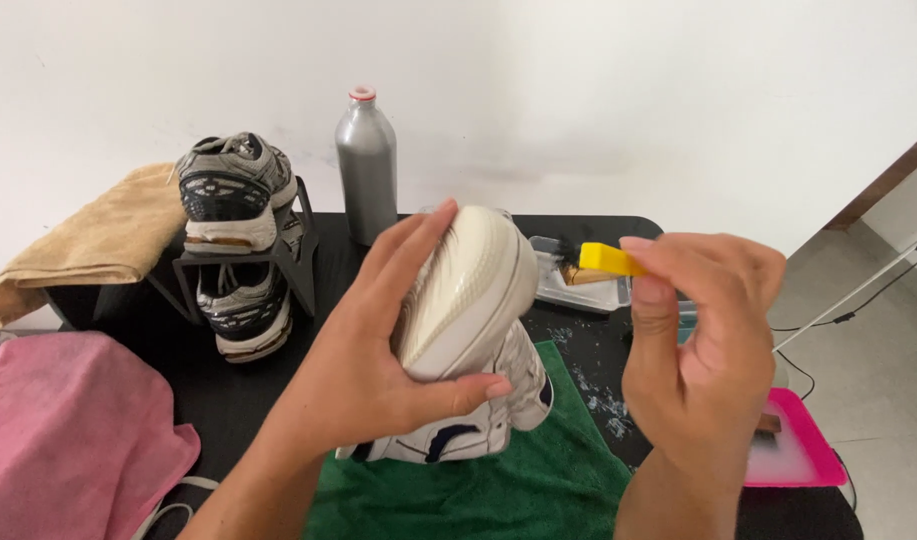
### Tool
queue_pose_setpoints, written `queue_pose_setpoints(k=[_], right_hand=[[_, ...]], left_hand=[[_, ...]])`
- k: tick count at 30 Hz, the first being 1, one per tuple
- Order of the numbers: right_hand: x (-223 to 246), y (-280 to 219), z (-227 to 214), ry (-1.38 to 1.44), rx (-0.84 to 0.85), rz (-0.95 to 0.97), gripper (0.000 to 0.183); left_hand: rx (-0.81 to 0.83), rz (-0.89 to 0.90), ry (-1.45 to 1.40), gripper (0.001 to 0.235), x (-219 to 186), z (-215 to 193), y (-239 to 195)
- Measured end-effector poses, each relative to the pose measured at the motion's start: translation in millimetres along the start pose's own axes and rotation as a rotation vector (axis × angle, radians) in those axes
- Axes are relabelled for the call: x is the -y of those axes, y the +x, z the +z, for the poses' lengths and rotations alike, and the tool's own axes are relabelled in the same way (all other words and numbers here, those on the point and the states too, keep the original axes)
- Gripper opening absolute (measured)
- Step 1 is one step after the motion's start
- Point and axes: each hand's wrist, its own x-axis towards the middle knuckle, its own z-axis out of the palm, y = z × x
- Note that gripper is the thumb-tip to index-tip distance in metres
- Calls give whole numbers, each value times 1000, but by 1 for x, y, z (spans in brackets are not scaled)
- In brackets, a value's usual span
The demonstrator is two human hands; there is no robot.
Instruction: The person scrubs a white Nike Air Force 1 sneaker with a yellow brush, focusing on the midsole, toe box, heel, and outsole. The shoe is rotated to access different areas, and the brush is repeatedly dipped into a container of blue liquid before scrubbing.
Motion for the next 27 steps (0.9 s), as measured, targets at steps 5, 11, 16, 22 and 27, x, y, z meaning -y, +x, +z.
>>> queue_pose_setpoints(k=[5,11,16,22,27], right_hand=[[-2,-16,6,184,63,-98,26],[16,-2,5,9,-1,-300,8],[0,1,-3,144,-56,-202,14],[4,-2,-2,45,-5,-165,14],[23,-2,-1,211,53,-198,13]], left_hand=[[11,57,-6,99,-7,8,-3],[12,64,22,99,-11,9,-5],[27,88,-33,93,-14,7,-4],[86,161,-133,92,-2,2,-2],[114,218,-184,91,6,-3,0]])
